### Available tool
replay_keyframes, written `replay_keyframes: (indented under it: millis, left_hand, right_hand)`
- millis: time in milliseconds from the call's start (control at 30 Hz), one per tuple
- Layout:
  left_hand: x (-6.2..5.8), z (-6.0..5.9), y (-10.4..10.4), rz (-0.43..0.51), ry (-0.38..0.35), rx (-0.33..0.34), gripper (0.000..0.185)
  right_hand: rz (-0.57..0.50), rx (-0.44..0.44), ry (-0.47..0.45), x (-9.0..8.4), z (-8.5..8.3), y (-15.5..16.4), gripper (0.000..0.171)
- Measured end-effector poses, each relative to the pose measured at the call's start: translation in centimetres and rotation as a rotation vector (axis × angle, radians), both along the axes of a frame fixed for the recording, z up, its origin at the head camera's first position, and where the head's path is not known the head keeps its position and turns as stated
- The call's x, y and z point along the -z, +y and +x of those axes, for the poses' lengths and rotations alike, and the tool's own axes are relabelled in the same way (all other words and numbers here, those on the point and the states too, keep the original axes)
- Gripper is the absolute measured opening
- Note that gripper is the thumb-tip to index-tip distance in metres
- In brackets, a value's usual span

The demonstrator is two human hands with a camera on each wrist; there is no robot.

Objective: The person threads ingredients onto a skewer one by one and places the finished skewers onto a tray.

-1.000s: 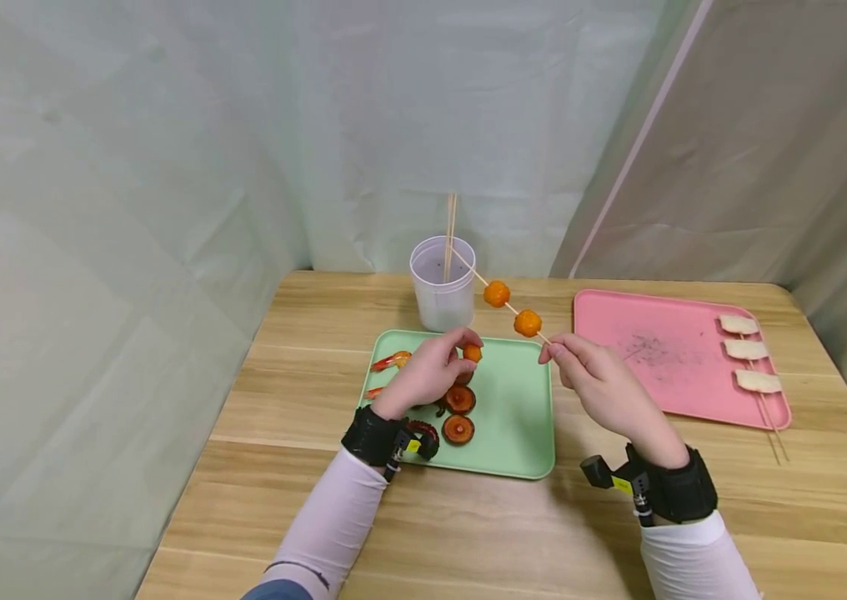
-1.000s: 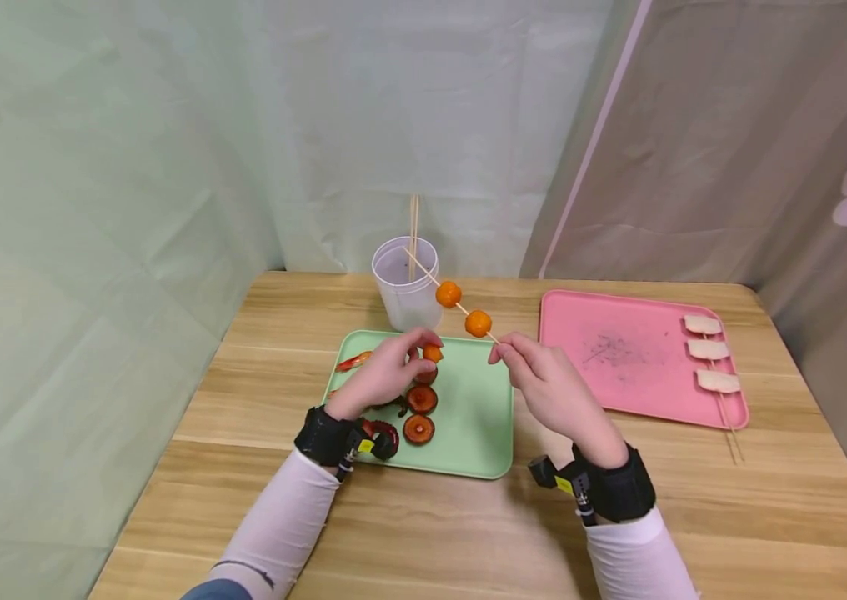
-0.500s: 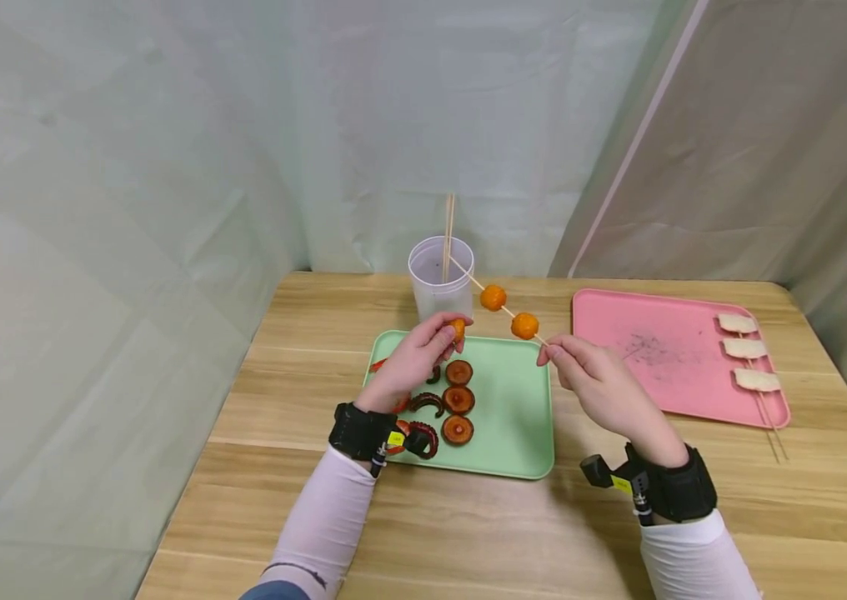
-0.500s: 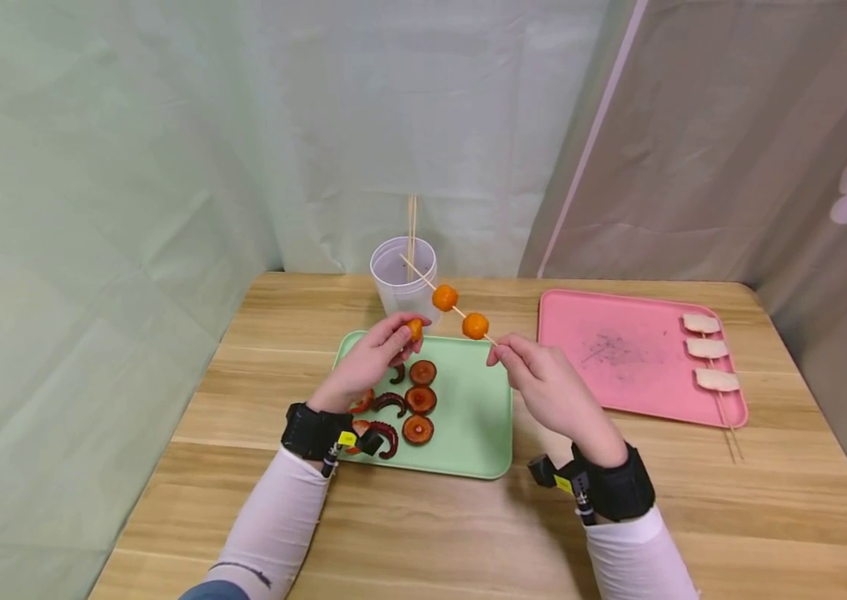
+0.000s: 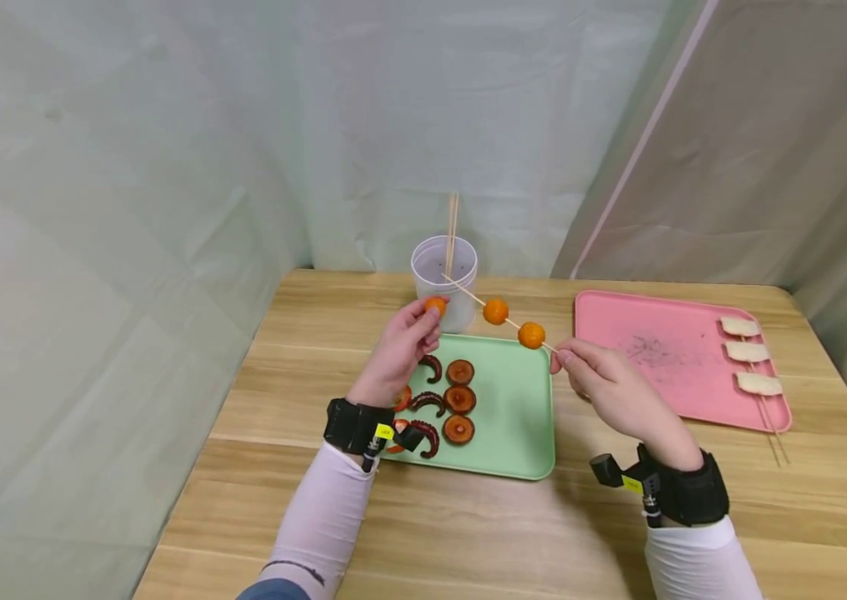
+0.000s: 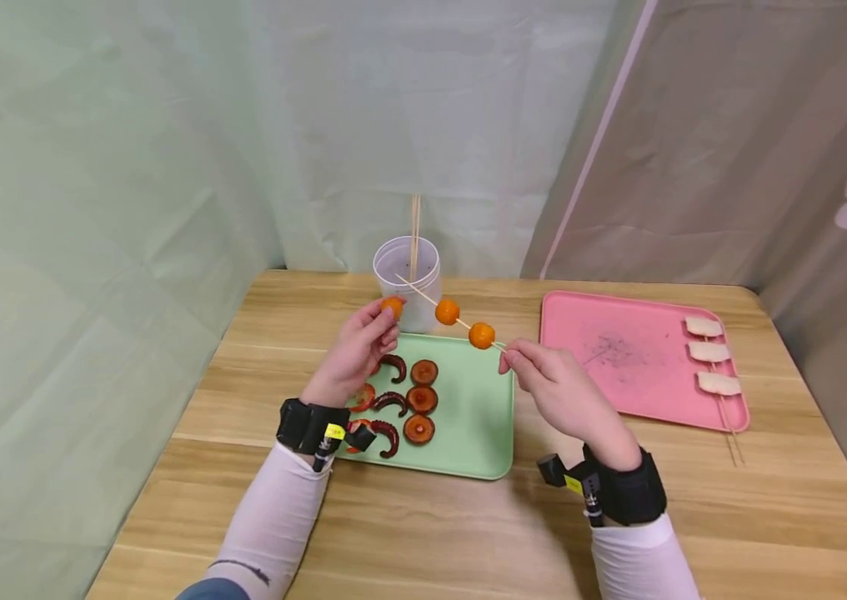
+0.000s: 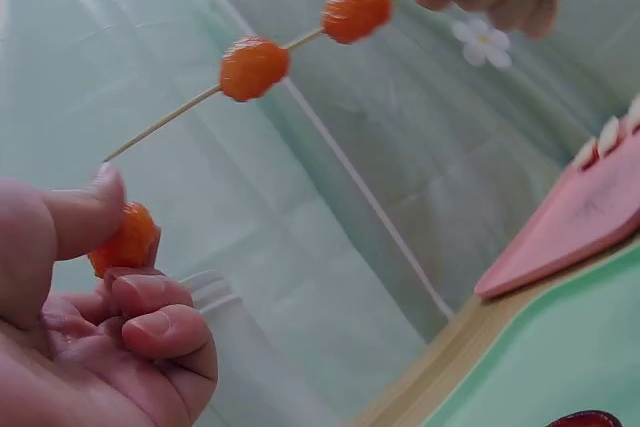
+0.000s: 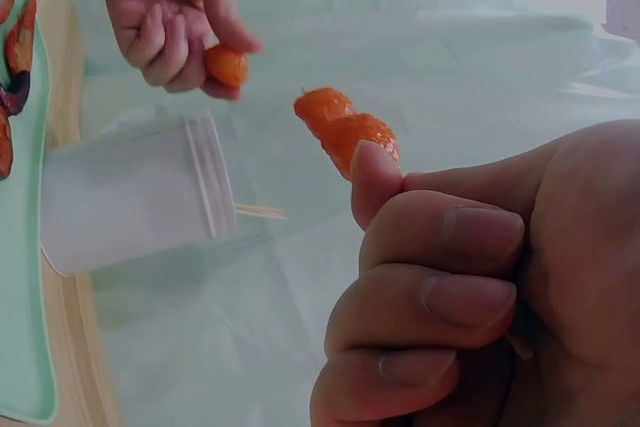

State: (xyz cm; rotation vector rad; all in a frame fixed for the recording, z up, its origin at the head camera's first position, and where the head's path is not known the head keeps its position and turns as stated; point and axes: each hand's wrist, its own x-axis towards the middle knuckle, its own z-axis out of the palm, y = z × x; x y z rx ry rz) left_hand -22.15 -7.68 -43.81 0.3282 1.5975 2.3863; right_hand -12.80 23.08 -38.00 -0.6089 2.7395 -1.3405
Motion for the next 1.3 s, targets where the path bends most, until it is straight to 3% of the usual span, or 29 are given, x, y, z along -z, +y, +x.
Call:
replay_keyframes:
  millis: [133, 567, 833, 1300]
  left_hand:
    - [-0.09, 0.14, -0.07, 0.102, -0.036, 0.013, 0.025]
    - [-0.18, 0.25, -0.07, 0.249, -0.061, -0.015, 0.034]
    - [-0.45, 0.34, -0.12, 0.270, -0.056, -0.010, 0.040]
    - [-0.63, 0.48, -0.14, 0.204, -0.010, -0.004, 0.043]
  right_hand:
    - [0.014, -0.014, 0.015, -0.01, 0.06, 0.38, 0.026]
    - [0.076, -0.067, -0.017, -0.07, 0.14, 0.56, 0.022]
    - [0.090, -0.083, -0.028, 0.05, 0.14, 0.54, 0.022]
    - [0.122, -0.091, -0.071, -0.16, 0.45, 0.20, 0.023]
